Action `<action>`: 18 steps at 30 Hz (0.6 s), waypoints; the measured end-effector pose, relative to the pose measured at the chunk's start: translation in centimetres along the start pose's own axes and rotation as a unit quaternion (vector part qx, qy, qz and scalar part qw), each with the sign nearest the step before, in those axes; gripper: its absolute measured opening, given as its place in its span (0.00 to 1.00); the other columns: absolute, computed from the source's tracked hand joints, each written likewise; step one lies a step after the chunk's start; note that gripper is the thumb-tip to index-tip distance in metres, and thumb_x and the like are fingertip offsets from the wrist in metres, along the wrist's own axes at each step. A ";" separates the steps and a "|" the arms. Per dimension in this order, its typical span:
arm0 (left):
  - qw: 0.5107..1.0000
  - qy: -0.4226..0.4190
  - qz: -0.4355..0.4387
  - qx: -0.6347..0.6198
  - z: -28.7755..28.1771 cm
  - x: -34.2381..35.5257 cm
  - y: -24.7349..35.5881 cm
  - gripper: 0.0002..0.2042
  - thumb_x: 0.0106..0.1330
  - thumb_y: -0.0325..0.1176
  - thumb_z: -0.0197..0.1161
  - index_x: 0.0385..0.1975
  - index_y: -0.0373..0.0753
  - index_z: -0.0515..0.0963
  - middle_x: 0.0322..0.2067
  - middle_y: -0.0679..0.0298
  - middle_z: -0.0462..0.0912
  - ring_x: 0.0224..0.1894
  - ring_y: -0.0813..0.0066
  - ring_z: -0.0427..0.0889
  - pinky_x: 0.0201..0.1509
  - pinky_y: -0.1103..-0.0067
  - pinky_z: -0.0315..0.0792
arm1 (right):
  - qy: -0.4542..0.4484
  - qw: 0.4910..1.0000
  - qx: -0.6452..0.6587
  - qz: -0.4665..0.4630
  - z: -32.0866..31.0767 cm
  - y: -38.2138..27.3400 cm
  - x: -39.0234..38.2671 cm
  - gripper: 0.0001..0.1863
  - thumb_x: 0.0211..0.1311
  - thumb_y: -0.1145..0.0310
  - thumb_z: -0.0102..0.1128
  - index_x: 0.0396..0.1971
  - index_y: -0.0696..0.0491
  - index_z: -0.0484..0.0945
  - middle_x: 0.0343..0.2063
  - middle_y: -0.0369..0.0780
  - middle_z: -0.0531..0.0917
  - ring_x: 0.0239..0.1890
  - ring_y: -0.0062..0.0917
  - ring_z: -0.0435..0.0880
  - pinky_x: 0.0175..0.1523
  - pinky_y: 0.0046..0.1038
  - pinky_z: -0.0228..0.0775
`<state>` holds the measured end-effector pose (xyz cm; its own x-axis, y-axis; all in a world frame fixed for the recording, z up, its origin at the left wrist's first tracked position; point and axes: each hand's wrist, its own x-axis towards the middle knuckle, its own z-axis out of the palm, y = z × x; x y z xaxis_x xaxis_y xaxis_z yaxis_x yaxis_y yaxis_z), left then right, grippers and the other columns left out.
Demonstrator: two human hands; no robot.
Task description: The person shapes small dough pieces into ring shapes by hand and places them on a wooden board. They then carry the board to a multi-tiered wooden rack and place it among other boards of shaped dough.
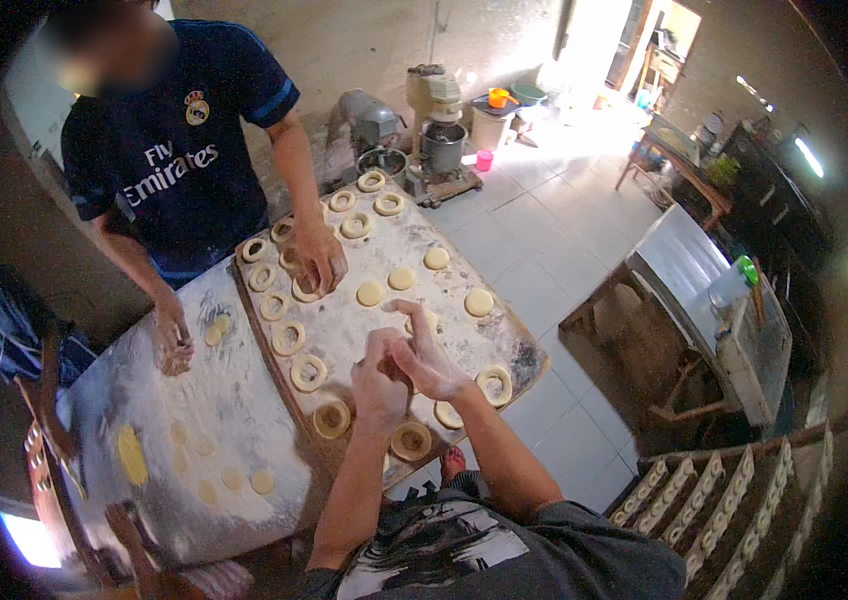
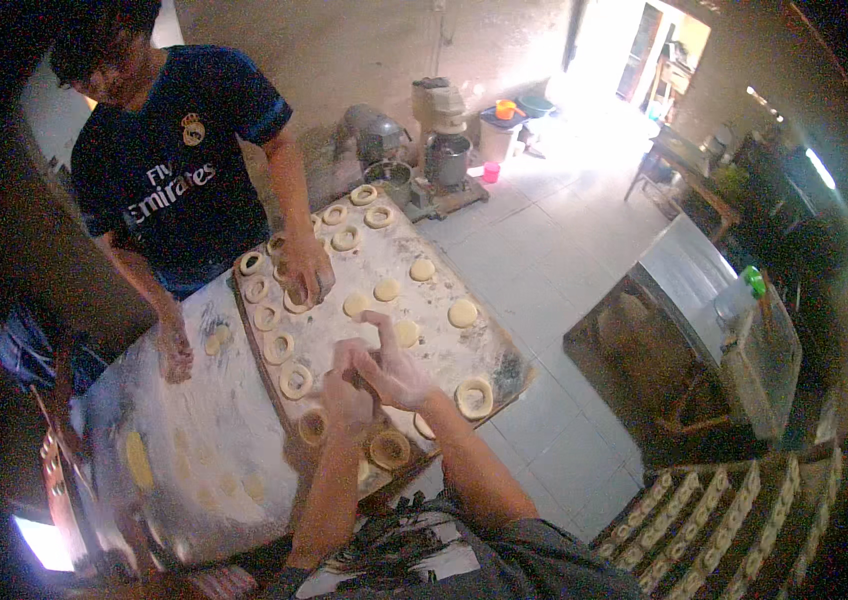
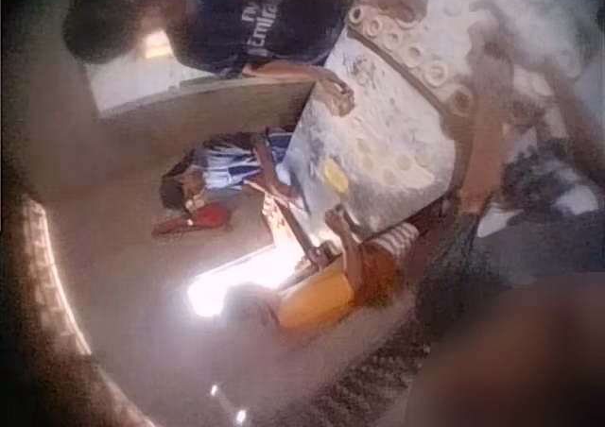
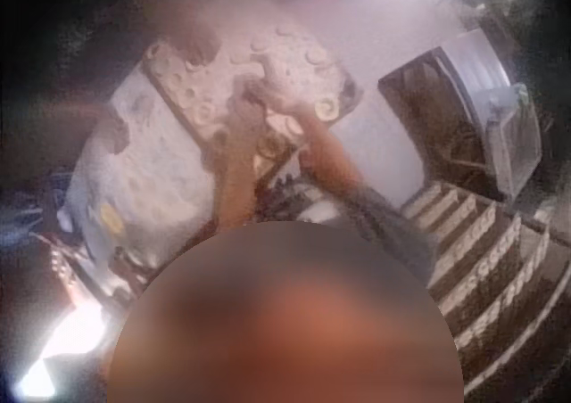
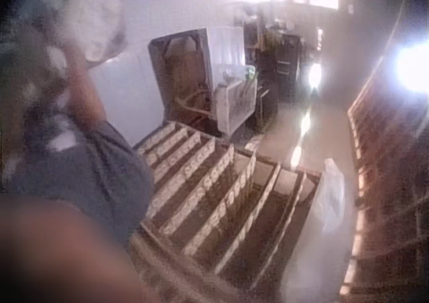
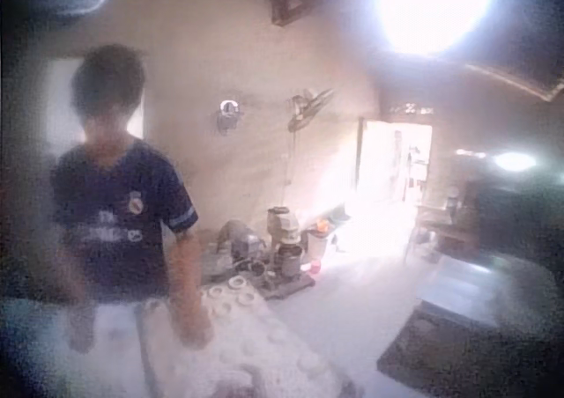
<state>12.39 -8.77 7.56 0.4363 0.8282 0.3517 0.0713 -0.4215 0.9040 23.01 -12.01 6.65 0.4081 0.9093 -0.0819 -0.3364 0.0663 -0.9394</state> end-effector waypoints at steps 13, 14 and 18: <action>0.983 -0.039 -0.109 0.141 9.2 3.8 1.0 0.19 0.75 0.43 0.48 0.58 0.39 0.63 0.38 0.38 0.76 0.43 0.33 0.77 0.45 0.51 0.70 | 0.039 0.980 -0.183 0.061 -11.2 -1.2 2.5 0.37 0.69 0.39 0.44 0.65 0.54 0.58 0.31 0.47 0.81 0.23 0.34 0.79 0.28 0.29 0.74; 0.972 -0.030 -0.092 0.216 9.8 4.5 -1.4 0.20 0.75 0.43 0.48 0.59 0.38 0.62 0.42 0.38 0.75 0.44 0.34 0.76 0.47 0.51 0.70 | 0.078 0.950 -0.295 0.061 -11.2 -1.1 3.0 0.39 0.69 0.39 0.45 0.66 0.56 0.57 0.31 0.48 0.82 0.25 0.36 0.80 0.29 0.31 0.75; 0.897 -0.081 -0.057 0.431 8.6 4.9 -3.7 0.31 0.65 0.46 0.59 0.65 0.41 0.61 0.50 0.47 0.72 0.51 0.46 0.74 0.54 0.57 0.69 | 0.083 0.839 -0.536 -0.046 -15.3 1.8 4.3 0.45 0.60 0.45 0.61 0.68 0.57 0.53 0.36 0.54 0.82 0.42 0.46 0.83 0.47 0.42 0.73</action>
<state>22.00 -6.37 3.85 0.5012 0.8494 0.1656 0.7607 -0.5236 0.3835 37.14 -14.24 -0.48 0.5326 0.8452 0.0447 0.6223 -0.3553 -0.6975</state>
